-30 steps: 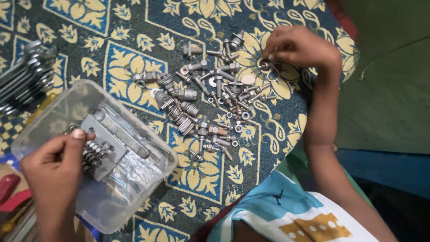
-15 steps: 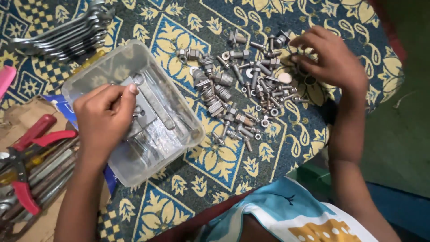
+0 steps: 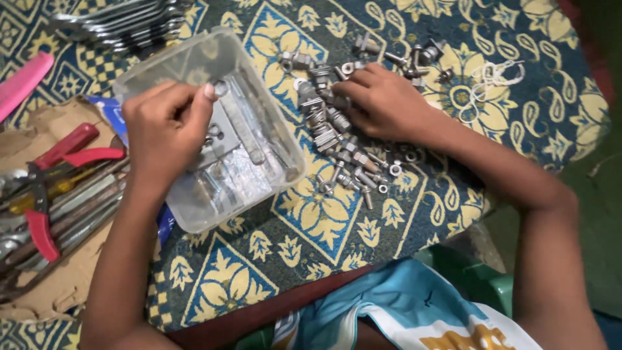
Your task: The person repeatedly picks small metal parts from a pile on a patterned tablecloth, inserts them into a clear plastic container, and occasionally removes them to reinsert or adjust. The hands work continuously with the parts and container throughout the clip.
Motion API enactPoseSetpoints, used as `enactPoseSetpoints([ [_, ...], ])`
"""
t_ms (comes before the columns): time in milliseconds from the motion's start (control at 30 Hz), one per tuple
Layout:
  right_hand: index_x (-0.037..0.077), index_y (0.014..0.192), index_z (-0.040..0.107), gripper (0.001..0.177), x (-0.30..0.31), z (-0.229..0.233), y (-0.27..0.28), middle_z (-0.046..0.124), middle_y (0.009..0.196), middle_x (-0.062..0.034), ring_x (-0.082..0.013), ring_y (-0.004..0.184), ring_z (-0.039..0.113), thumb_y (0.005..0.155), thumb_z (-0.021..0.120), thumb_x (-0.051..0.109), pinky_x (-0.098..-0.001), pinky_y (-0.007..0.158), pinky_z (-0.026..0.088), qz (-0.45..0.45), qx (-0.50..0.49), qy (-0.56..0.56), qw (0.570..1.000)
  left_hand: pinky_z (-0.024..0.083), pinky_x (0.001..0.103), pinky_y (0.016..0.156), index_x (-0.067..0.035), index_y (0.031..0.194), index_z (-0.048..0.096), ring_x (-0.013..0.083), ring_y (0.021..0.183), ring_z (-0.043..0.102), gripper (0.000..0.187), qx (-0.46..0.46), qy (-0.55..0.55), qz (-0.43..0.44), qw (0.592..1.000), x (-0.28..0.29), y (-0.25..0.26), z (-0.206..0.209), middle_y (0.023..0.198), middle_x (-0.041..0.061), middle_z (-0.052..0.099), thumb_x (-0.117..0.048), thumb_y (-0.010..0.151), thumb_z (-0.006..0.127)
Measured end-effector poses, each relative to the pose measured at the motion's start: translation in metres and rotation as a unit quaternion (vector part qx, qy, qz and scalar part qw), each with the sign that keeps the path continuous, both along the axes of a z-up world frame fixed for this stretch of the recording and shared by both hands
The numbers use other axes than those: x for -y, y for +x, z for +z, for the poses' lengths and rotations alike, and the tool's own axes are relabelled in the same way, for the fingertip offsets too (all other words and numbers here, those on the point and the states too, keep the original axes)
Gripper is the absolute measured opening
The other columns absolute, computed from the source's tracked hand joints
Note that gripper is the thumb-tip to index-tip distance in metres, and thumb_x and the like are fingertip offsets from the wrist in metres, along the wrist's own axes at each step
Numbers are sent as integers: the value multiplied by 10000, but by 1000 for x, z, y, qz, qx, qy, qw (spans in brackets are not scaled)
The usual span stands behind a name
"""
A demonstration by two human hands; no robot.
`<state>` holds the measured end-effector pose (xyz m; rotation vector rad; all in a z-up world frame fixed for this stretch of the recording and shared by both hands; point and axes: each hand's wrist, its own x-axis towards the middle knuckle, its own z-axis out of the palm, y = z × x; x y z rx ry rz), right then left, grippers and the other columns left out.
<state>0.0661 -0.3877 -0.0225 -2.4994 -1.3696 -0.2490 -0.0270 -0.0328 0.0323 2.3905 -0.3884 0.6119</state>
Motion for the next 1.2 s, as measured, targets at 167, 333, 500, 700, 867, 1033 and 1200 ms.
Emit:
enactPoseSetpoints([
  [167, 31, 1206, 696, 411, 6, 9, -3, 676, 1073, -172, -363, 996, 628, 829, 713, 193, -454, 865, 526, -1, -29, 65, 997, 393, 324, 575, -16, 915, 774, 143, 610, 542, 201, 31, -58, 34, 997, -3, 7, 2, 728, 63, 630, -139, 1054, 696],
  [333, 23, 1169, 711, 308, 3, 29, -11, 703, 1058, -146, -298, 977, 690, 899, 671, 168, -426, 857, 574, -2, -46, 140, 989, 391, 309, 552, -25, 913, 780, 112, 579, 534, 214, 26, -117, 42, 992, -2, 10, 0, 671, 48, 626, -162, 1048, 688],
  [500, -36, 1224, 678, 274, -7, 46, -18, 691, 1114, -157, -190, 925, 711, 1018, 622, 135, -349, 766, 643, 21, -129, 252, 959, 391, 301, 540, -19, 912, 775, 88, 575, 528, 230, 7, -140, 8, 990, -4, 13, -3, 662, 23, 622, -171, 1054, 678],
  [700, -42, 1276, 591, 230, -63, 71, 0, 662, 1114, -111, -155, 949, 691, 1125, 579, 131, -284, 794, 604, 104, -254, 276, 921, 554, 226, 664, 1, 1144, 741, 89, 799, 714, 211, -13, -205, -100, 974, -4, 10, 2, 966, 51, 692, -188, 1064, 692],
  [867, -25, 1194, 529, 234, -139, 67, 16, 669, 1024, -68, -110, 883, 711, 1087, 633, 156, -270, 756, 626, 166, -344, 280, 881, 643, 255, 814, 45, 1318, 613, 147, 1043, 725, 400, 6, -209, -194, 958, -7, 14, -4, 1191, 102, 672, -113, 984, 766],
  [1033, -34, 1336, 568, 304, -173, 62, 29, 693, 1155, -82, -149, 1039, 707, 1104, 652, 145, -304, 907, 618, 209, -340, 297, 867, 637, 240, 760, 23, 1307, 660, 102, 922, 760, 365, -109, -346, -103, 926, -15, 25, -13, 1022, 60, 773, -96, 975, 756],
  [1200, -58, 1394, 546, 508, -160, 75, 41, 675, 1157, -131, -221, 1085, 681, 953, 739, 108, -354, 948, 587, 268, -259, 197, 907, 640, 237, 691, 15, 1180, 728, 69, 823, 720, 285, -116, -316, -46, 941, -15, 28, -20, 938, 34, 748, -134, 943, 781],
])
